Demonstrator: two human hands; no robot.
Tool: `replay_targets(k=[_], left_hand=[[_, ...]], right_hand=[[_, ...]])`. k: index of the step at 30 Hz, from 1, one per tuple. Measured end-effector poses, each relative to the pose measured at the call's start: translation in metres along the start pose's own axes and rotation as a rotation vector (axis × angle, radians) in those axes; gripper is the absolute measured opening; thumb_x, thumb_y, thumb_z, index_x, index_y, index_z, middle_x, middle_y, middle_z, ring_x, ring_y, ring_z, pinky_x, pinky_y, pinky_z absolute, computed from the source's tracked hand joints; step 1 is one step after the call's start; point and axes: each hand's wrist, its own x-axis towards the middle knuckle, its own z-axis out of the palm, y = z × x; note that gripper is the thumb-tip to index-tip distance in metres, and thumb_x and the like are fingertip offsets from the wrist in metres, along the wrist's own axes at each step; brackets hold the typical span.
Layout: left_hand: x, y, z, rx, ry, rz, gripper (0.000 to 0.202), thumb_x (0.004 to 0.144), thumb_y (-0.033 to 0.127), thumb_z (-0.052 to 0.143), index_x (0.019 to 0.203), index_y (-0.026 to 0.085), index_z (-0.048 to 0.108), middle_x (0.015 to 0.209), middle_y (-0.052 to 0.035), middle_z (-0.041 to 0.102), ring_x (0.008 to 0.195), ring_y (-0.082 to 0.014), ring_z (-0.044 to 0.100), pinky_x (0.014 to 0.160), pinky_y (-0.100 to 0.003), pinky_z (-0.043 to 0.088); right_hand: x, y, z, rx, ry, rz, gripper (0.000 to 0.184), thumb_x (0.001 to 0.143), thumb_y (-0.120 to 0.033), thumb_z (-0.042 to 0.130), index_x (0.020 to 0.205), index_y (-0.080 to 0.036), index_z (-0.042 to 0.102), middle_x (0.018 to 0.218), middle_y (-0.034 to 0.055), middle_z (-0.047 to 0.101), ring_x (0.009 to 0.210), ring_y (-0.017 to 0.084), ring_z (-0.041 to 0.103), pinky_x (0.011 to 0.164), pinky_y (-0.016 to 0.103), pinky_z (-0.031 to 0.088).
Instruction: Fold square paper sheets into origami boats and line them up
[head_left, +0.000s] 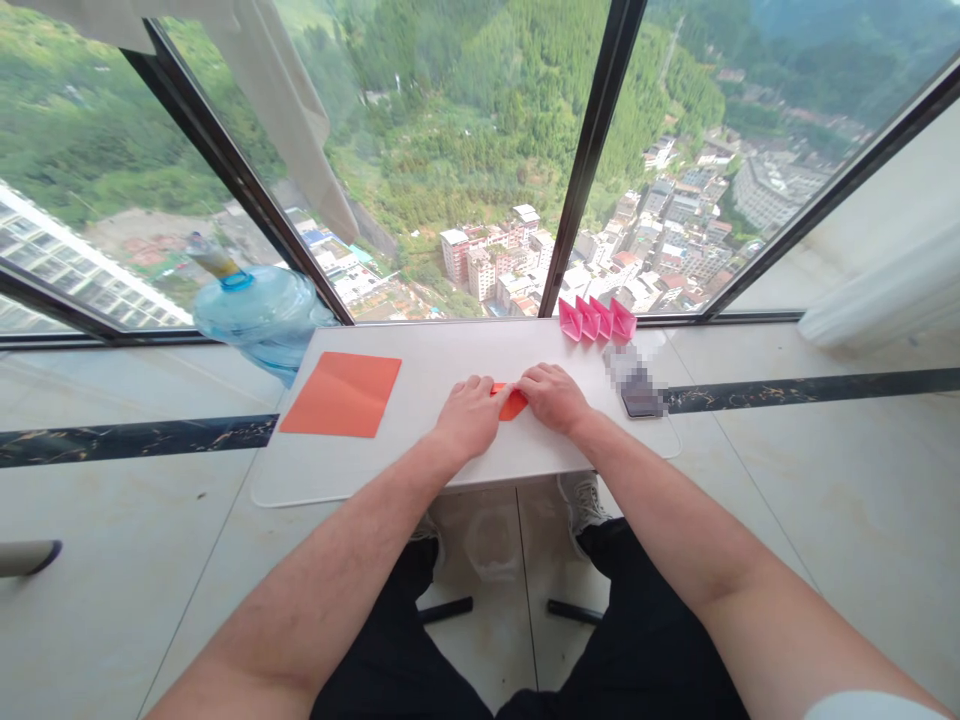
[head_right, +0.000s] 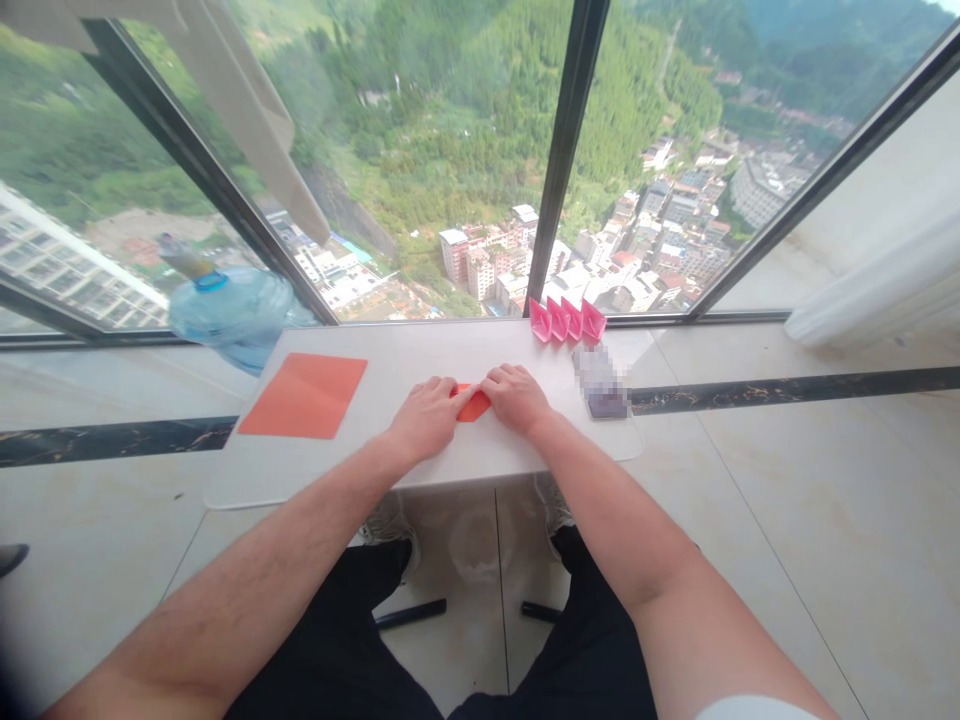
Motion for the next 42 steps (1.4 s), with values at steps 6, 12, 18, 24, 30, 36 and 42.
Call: replay_targets(k=[6, 12, 18, 24, 30, 36, 42], left_hand=[[-0.001, -0.002, -0.002, -0.028, -0.021, 0.007, 0.051, 0.093, 0.017, 0.043, 0.142, 0.03, 0.053, 0.116, -0.0118, 0.059, 0.107, -0.0276, 0.053, 0.093, -0.042, 0.041], [-0.001, 0.001, -0.008, -0.021, -0.045, 0.014, 0.052, 0.091, 0.015, 0.046, 0.14, 0.029, 0.054, 0.115, -0.0123, 0.059, 0.106, -0.0284, 0.053, 0.092, -0.043, 0.041], [-0.002, 0.001, -0.007, -0.001, -0.027, 0.02, 0.047, 0.091, 0.015, 0.046, 0.135, 0.027, 0.057, 0.113, -0.0122, 0.06, 0.105, -0.0284, 0.054, 0.09, -0.043, 0.042], [-0.004, 0.005, -0.007, 0.007, -0.021, -0.016, 0.044, 0.093, 0.016, 0.043, 0.131, 0.028, 0.061, 0.11, -0.0125, 0.06, 0.103, -0.0284, 0.054, 0.087, -0.043, 0.041], [-0.004, 0.008, -0.01, 0.013, -0.046, -0.019, 0.048, 0.095, 0.018, 0.041, 0.138, 0.032, 0.057, 0.114, -0.0131, 0.06, 0.103, -0.0289, 0.054, 0.087, -0.044, 0.04], [-0.006, 0.012, -0.009, 0.022, -0.035, -0.035, 0.047, 0.093, 0.016, 0.042, 0.134, 0.031, 0.06, 0.113, -0.0126, 0.062, 0.105, -0.0289, 0.055, 0.088, -0.045, 0.039], [-0.01, 0.017, -0.005, 0.042, -0.025, -0.05, 0.048, 0.092, 0.016, 0.045, 0.137, 0.027, 0.056, 0.12, -0.014, 0.064, 0.112, -0.0294, 0.055, 0.092, -0.045, 0.039]], right_hand=[[-0.011, -0.002, -0.01, 0.079, -0.003, -0.037, 0.024, 0.096, -0.017, 0.051, 0.105, -0.016, 0.073, 0.103, 0.0114, 0.07, 0.099, 0.024, 0.054, 0.092, 0.037, 0.037], [-0.016, -0.002, -0.019, 0.109, -0.008, -0.035, 0.024, 0.094, -0.02, 0.055, 0.109, -0.018, 0.073, 0.106, 0.0108, 0.069, 0.104, 0.025, 0.052, 0.094, 0.039, 0.037], [-0.016, -0.002, -0.022, 0.053, -0.047, -0.002, 0.02, 0.094, -0.026, 0.057, 0.099, -0.019, 0.076, 0.101, 0.0104, 0.069, 0.099, 0.025, 0.052, 0.089, 0.039, 0.037], [-0.022, -0.005, -0.023, -0.039, -0.061, 0.069, 0.025, 0.096, -0.025, 0.053, 0.086, -0.017, 0.075, 0.094, 0.013, 0.068, 0.094, 0.026, 0.051, 0.079, 0.039, 0.036], [-0.029, -0.012, -0.028, -0.059, -0.101, 0.121, 0.026, 0.098, -0.026, 0.05, 0.091, -0.017, 0.074, 0.099, 0.0134, 0.068, 0.095, 0.026, 0.053, 0.079, 0.038, 0.038], [-0.033, -0.013, -0.03, -0.084, -0.133, 0.215, 0.025, 0.095, -0.02, 0.05, 0.089, -0.015, 0.073, 0.097, 0.0169, 0.068, 0.092, 0.028, 0.055, 0.076, 0.039, 0.041], [-0.035, -0.012, -0.036, -0.103, -0.099, 0.354, 0.021, 0.09, -0.016, 0.052, 0.091, -0.015, 0.073, 0.096, 0.0184, 0.067, 0.091, 0.029, 0.055, 0.075, 0.04, 0.041]])
